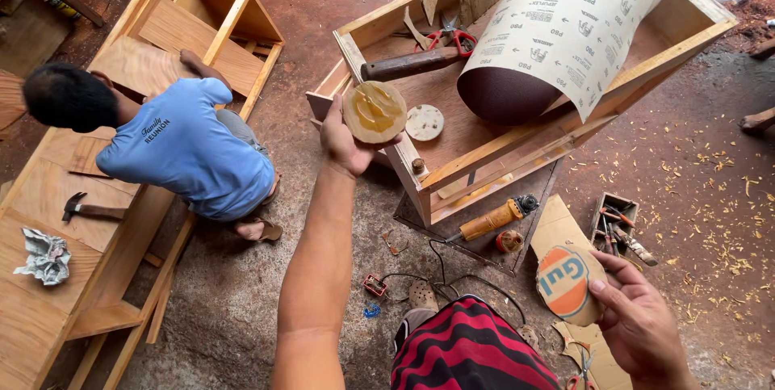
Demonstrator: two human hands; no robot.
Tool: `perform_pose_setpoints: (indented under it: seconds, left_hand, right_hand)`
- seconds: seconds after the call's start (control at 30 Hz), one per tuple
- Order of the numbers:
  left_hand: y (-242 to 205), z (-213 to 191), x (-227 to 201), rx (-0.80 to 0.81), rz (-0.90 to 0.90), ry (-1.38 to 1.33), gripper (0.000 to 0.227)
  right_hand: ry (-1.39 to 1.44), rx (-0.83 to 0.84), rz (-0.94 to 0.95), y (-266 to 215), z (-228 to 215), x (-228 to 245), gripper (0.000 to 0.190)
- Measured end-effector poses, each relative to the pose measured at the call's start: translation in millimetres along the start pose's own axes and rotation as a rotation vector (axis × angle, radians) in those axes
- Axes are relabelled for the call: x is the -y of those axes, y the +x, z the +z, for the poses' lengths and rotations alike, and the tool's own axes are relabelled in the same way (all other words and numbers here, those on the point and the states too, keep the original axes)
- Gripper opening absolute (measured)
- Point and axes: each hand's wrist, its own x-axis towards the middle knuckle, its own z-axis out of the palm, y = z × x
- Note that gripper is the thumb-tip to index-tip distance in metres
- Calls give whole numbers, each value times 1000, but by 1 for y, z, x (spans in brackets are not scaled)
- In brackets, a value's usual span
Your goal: The person applies glue from a bottle to circular wooden bases and then presses sandpaper discs onto the glued surfaces by hand.
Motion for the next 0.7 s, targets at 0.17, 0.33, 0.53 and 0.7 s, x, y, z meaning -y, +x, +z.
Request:
perform_pose_setpoints:
  seconds: [0.17, 0.33, 0.53, 0.7]
  left_hand:
    - [17, -20, 1, -255, 29, 142, 81]
    - [23, -6, 5, -387, 39, 283, 91]
    - [22, 14, 14, -366, 155, 166, 82]
    - [24, -2, 24, -366, 205, 200, 82]
  right_hand:
    - [33, 34, 25, -2, 9, -9, 50]
    - [33, 52, 12, 3, 31, -8, 52]
    - [-11, 103, 5, 12, 44, -7, 52]
    - [-18, 120, -11, 16, 46, -5, 47]
